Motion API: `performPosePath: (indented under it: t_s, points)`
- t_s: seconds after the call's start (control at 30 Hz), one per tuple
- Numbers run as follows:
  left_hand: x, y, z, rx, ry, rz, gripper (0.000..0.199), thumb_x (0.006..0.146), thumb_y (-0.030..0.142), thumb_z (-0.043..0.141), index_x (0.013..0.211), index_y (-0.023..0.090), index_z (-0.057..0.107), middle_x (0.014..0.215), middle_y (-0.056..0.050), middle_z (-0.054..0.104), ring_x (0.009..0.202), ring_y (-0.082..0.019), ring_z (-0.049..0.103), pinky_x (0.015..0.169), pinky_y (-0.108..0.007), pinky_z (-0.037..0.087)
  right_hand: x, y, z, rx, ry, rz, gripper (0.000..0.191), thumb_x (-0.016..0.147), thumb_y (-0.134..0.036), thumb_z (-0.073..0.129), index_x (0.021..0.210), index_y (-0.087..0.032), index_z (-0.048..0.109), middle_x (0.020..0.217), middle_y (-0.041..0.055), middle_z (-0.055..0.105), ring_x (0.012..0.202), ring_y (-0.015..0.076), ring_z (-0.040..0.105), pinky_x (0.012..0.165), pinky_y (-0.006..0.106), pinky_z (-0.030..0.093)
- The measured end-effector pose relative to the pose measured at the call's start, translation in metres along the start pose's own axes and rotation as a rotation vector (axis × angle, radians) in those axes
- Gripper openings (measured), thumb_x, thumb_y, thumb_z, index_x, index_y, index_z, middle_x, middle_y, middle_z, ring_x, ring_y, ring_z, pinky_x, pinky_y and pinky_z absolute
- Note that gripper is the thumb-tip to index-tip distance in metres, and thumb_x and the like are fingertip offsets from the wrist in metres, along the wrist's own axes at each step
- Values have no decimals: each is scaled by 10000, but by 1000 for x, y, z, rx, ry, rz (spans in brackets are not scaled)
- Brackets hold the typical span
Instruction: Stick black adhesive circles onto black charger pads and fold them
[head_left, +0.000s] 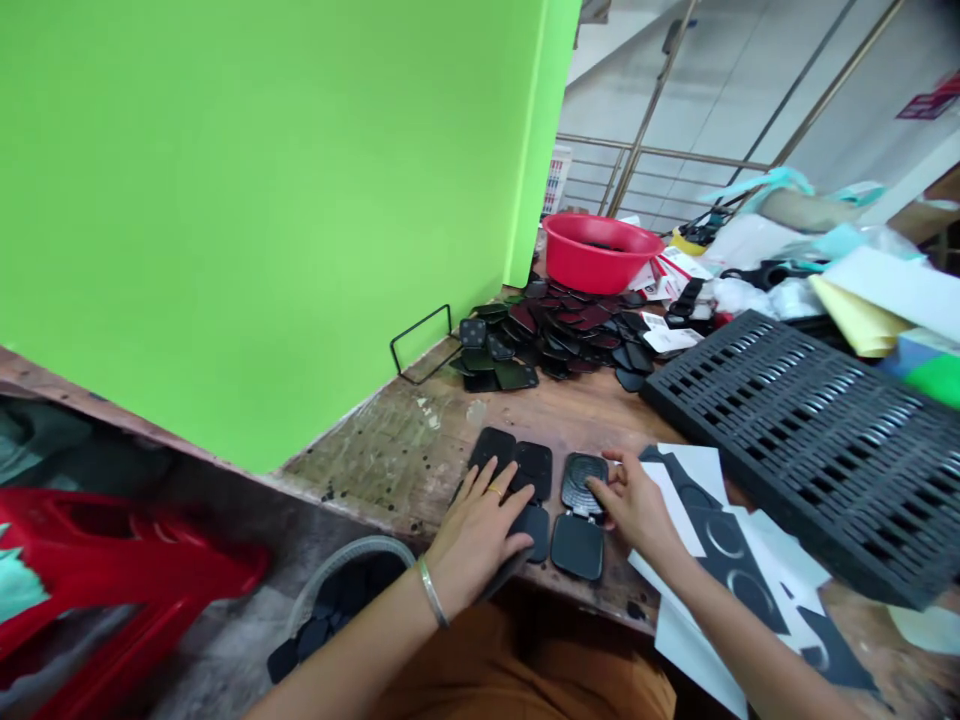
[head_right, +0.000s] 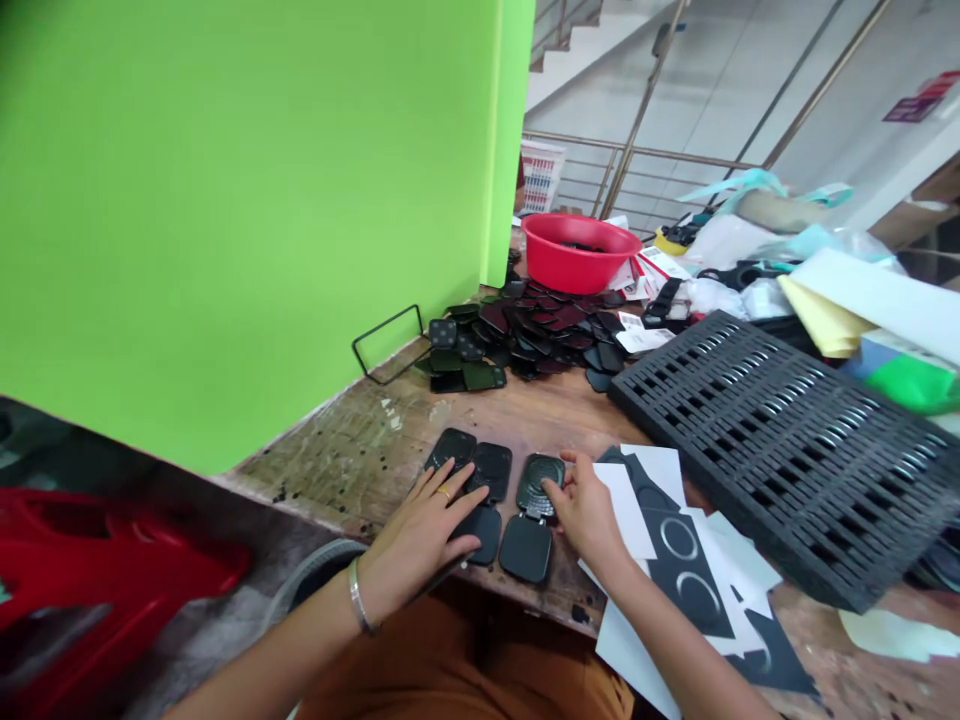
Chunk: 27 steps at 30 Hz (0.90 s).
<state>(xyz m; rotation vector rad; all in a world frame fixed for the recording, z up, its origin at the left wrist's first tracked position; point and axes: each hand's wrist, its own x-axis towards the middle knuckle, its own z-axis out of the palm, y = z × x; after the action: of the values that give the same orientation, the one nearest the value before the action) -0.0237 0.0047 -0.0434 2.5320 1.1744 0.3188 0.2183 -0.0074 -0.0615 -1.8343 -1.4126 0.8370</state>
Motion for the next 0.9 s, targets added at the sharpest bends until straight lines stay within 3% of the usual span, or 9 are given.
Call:
performPosePath:
  t_s: [0.1, 0.17, 0.27, 0.43, 0.53, 0.67, 0.77, 0.9]
  points:
    - [0, -1, -2, 13, -30, -5, 569, 785, 377, 681, 1317, 283, 501, 1461, -110, 405, 1374, -339, 293, 1084, -564, 304, -2, -5, 6, -172, 57, -125, 241, 795, -305, 577, 1012, -213, 531, 884, 92, 561, 906, 305, 560, 781, 454, 469]
    - [1, -1, -4, 25, -59, -4, 583, 775, 359, 695, 1319, 284, 500, 1464, -110, 401, 1373, -345, 293, 1081, -566, 308, -3, -9, 12, -426, 56, -261, 199, 845, -234, 516, 1035, -201, 562, 1016, 138, 540, 1015, 324, 503, 843, 458, 434]
    - [2, -3, -8, 50, -81, -6, 602, 755, 333, 719, 1316, 284, 504, 1466, -112, 398, 1365, -355, 302, 1074, -563, 323, -5, -15, 23, -770, 9, -402, 250, 899, -156, 410, 1083, -181, 577, 1028, 150, 538, 984, 295, 505, 815, 419, 441]
    - [-2, -14, -11, 52, -93, 6, 624, 744, 318, 731, 1320, 298, 493, 1473, -101, 388, 1359, -352, 315, 1070, -558, 340, -1, -34, 32, -868, -37, -399, 218, 901, -136, 406, 910, -168, 622, 897, 131, 568, 853, 271, 517, 765, 399, 442]
    - [-5, -18, -12, 37, -95, 15, 653, 727, 311, 748, 1324, 300, 486, 1478, -105, 378, 1360, -352, 314, 1072, -562, 337, 26, -54, 30, -911, -62, -423, 220, 917, -151, 402, 904, -164, 622, 911, 126, 582, 862, 254, 512, 775, 370, 438]
    - [-4, -12, -10, -7, -78, 37, 665, 720, 317, 753, 1326, 272, 482, 1472, -134, 381, 1365, -357, 301, 1075, -571, 324, 99, -74, 27, -995, -57, -435, 245, 931, -121, 373, 961, -158, 614, 1045, 141, 588, 1028, 257, 475, 854, 345, 419]
    - [-3, 0, -6, -66, -45, 74, 619, 754, 376, 713, 1318, 271, 480, 1476, -123, 377, 1379, -336, 283, 1095, -553, 296, 144, -78, 25, -1063, -45, -390, 219, 930, -108, 411, 1049, -132, 594, 1070, 126, 594, 1047, 234, 505, 821, 334, 458]
    - [-10, 17, 8, -95, 14, 177, 563, 838, 536, 538, 1321, 255, 469, 1463, -95, 401, 1379, -318, 289, 1114, -493, 274, 154, -90, 36, -1106, -55, -392, 217, 916, -268, 553, 1081, -130, 582, 1057, 69, 600, 925, 183, 597, 783, 361, 515]
